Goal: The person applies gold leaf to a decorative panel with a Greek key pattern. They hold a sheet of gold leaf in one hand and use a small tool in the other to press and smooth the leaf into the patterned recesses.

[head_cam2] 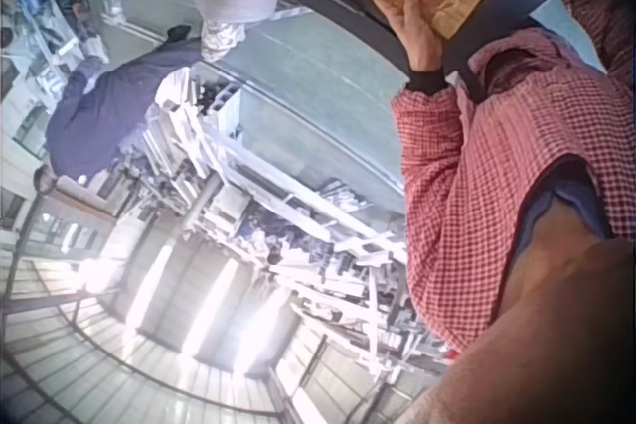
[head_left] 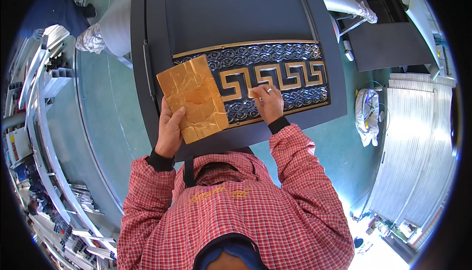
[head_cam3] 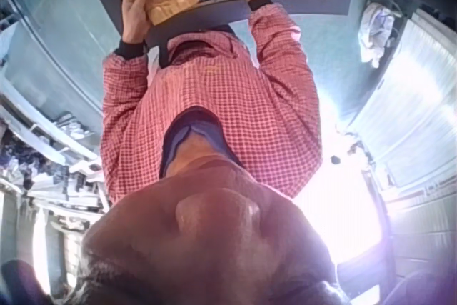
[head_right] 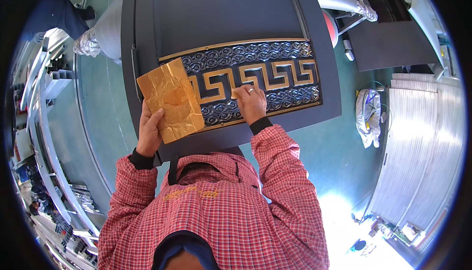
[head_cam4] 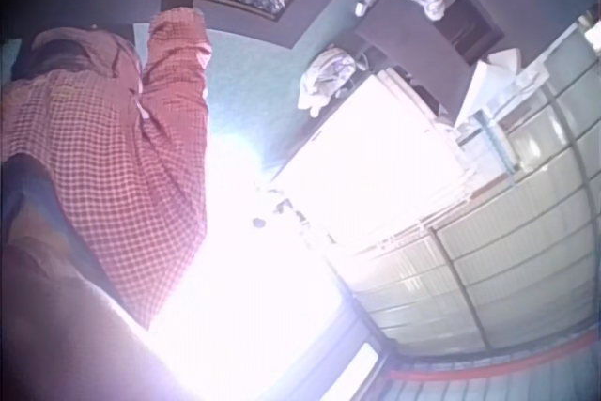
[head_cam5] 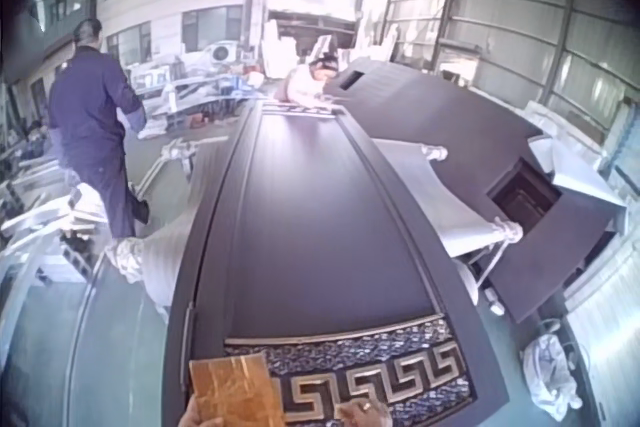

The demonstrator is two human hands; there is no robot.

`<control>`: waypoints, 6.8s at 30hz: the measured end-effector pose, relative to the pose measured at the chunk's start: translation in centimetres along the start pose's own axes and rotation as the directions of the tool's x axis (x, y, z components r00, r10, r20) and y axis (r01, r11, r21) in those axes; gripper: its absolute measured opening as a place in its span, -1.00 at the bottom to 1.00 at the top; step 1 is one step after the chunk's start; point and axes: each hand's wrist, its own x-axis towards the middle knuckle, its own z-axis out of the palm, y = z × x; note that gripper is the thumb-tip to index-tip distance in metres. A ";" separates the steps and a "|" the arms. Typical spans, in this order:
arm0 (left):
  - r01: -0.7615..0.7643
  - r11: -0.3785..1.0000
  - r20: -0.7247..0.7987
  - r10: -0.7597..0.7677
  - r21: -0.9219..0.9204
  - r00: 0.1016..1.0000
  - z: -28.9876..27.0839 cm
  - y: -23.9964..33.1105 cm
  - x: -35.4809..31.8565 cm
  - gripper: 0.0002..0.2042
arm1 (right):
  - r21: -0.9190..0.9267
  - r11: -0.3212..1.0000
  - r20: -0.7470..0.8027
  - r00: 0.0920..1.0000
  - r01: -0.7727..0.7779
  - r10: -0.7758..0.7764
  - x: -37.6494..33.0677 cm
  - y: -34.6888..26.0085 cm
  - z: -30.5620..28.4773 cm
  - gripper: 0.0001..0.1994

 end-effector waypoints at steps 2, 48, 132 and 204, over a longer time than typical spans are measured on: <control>-0.002 1.000 0.002 0.002 0.000 1.000 0.1 0.1 0.1 -0.50 | -0.013 1.000 -0.017 1.000 -0.024 0.024 -0.3 1.0 0.3 -0.72; -0.096 0.995 -0.096 0.094 -0.009 0.991 1.7 -1.2 -1.7 -0.51 | 0.197 0.971 -0.052 0.987 -0.137 0.150 4.4 0.0 -4.2 -0.73; -0.034 0.998 0.009 0.034 -0.056 0.999 8.5 -4.8 0.2 -0.46 | 0.196 0.924 0.064 0.936 0.329 -0.346 6.7 -6.7 -11.8 -0.67; -0.039 0.998 -0.133 0.033 -0.044 0.991 9.4 -4.1 3.2 -0.51 | 0.076 0.984 0.145 0.979 -0.158 0.146 3.2 9.4 -3.8 -0.80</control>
